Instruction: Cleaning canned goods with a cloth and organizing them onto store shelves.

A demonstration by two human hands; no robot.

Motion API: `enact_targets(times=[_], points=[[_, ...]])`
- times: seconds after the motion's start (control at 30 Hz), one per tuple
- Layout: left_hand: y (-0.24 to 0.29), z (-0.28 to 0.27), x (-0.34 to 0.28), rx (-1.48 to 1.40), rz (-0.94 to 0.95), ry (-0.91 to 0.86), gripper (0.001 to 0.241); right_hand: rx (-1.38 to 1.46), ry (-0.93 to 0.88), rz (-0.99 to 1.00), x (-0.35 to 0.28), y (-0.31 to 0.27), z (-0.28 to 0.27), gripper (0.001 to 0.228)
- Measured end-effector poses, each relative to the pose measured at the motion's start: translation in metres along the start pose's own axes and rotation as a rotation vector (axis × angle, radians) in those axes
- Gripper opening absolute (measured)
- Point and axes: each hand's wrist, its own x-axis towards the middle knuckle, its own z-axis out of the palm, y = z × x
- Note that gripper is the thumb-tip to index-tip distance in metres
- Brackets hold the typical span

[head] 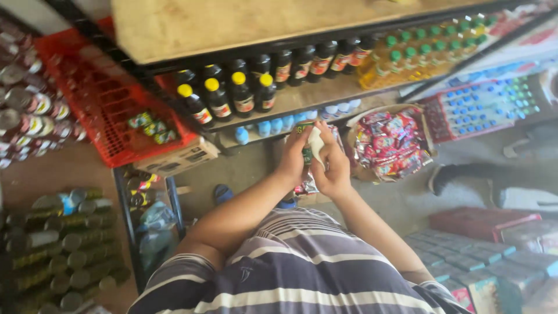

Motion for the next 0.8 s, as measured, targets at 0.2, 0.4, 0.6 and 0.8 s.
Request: enact_targets(times=[0.2,0.4,0.6,0.8], points=[[0.000,0.033,-0.021,0.233,0.158,-0.100,0.024,-0.196,0.027,-0.149,-0.028,-0.003,-0.021,0.055],[-0.015,0.050,-0.031,0.270,0.175,-0.249,0.045,-0.409,0.039,-0.089,-0.032,-0.021,-0.051,0.085],[-0.012,0.063,-0.036,0.253,0.386,-0.384,0.052,-0.308,0.100,0.023,-0.034,-0.042,-0.063,0.083],[0.006,0.068,-0.042,0.178,0.358,-0.355,0.039,-0.389,0.042,-0.093,-0.032,-0.040,-0.066,0.089]])
